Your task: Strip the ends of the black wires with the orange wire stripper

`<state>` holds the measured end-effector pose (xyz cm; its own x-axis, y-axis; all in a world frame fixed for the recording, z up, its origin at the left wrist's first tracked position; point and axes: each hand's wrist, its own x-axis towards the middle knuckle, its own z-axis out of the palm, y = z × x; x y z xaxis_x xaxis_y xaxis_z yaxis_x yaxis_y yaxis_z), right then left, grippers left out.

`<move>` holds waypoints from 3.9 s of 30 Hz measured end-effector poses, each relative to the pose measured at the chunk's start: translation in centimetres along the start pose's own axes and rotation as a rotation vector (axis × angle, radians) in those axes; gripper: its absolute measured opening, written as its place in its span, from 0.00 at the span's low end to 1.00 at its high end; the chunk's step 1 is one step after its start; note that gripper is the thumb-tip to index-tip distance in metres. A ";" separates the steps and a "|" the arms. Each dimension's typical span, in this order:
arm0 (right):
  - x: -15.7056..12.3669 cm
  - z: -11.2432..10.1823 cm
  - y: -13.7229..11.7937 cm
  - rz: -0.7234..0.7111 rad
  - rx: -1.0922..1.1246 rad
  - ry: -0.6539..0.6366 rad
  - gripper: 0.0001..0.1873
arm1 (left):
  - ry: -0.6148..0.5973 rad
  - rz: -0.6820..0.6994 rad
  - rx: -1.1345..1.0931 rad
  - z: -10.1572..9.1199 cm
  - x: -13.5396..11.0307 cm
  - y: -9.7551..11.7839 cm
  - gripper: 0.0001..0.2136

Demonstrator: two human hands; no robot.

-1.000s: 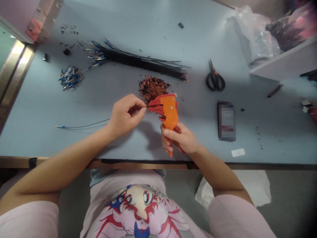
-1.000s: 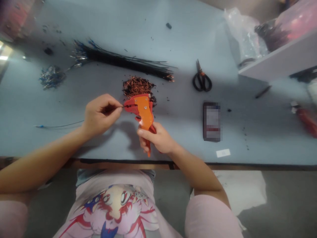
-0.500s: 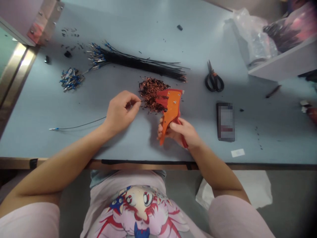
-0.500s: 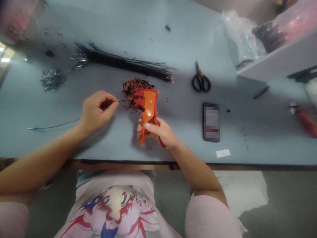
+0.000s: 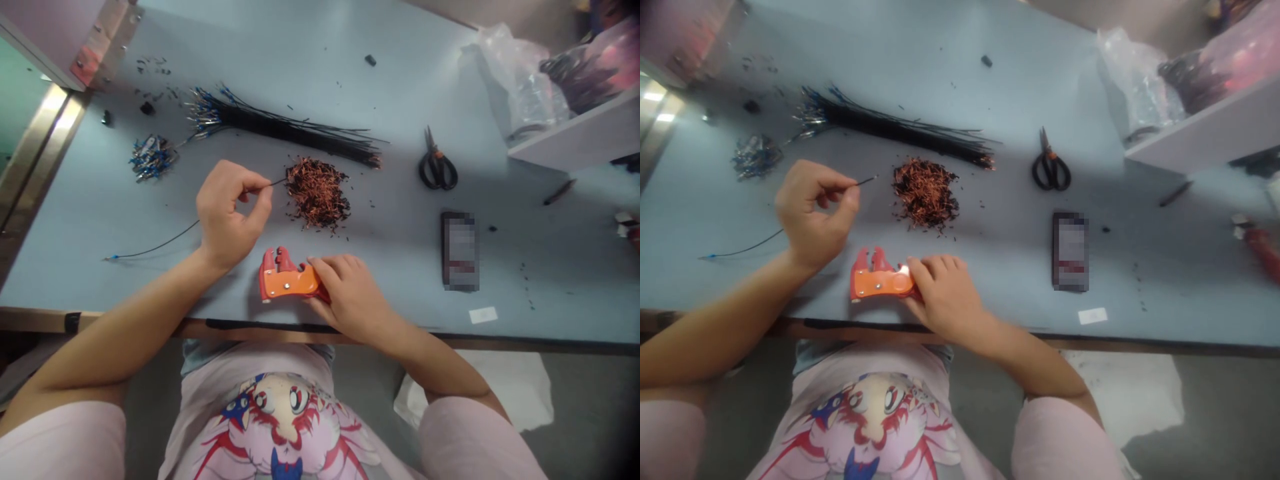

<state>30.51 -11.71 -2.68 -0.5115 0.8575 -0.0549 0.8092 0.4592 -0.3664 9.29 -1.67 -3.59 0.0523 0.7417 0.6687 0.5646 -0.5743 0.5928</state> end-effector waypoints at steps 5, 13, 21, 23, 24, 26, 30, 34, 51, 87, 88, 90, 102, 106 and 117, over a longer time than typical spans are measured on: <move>0.7 1.2 0.5 -0.070 -0.118 0.012 0.28 | -0.137 0.218 0.082 0.5 -0.8 0.1 0.02; 1.0 0.2 2.9 -0.057 0.049 0.595 0.10 | -0.370 0.456 0.123 1.2 -1.7 0.8 0.03; 1.3 0.7 2.6 -0.119 -0.003 0.635 0.07 | -0.381 0.580 0.017 1.2 -2.1 1.3 0.03; 1.2 0.7 2.6 -0.117 -0.005 0.622 0.06 | -0.445 0.556 0.037 1.1 -2.2 1.5 0.04; 1.1 0.7 2.6 -0.116 -0.010 0.616 0.06 | -0.467 0.563 0.056 1.1 -2.2 1.5 0.05; 1.1 0.5 2.6 -0.112 -0.009 0.610 0.05 | -0.478 0.612 0.100 1.1 -2.2 1.7 0.08; 1.1 0.2 2.4 -0.087 0.022 0.623 0.05 | -0.413 0.705 0.129 1.1 -2.1 2.3 0.10; 1.2 -0.1 2.4 -0.083 0.049 0.636 0.06 | -0.384 0.724 0.132 0.9 -1.9 2.7 0.11; 2.3 -1.1 7.9 0.375 -0.006 0.408 0.07 | -0.147 0.428 0.139 -0.2 0.5 -2.0 0.01; 1.1 -1.5 2.4 0.065 0.156 -0.064 0.20 | -0.015 0.292 0.014 0.5 0.7 -2.0 0.03; 1.1 -1.8 2.6 0.099 0.230 -0.037 0.19 | -0.004 0.245 -0.024 0.5 0.7 -2.0 0.03; 1.0 -2.3 3.2 0.170 0.389 0.019 0.19 | -0.010 0.077 -0.082 0.6 0.7 -1.8 0.02; 0.9 -1.0 4.5 0.377 1.527 -0.091 0.17 | -0.053 -0.156 -0.247 0.2 0.4 0.0 0.03; 0.8 -0.8 3.2 0.388 1.565 -0.108 0.19 | -0.119 -0.083 -0.291 0.2 0.1 0.6 0.03; 0.4 -1.2 2.7 0.288 1.588 -0.128 0.20 | -0.237 -0.053 -0.273 0.4 -0.2 1.3 0.03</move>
<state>32.79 -9.85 -2.61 -0.4886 0.8071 -0.3315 -0.1801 -0.4651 -0.8668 10.36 -2.43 -3.20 0.2360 0.8141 0.5307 0.3327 -0.5808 0.7430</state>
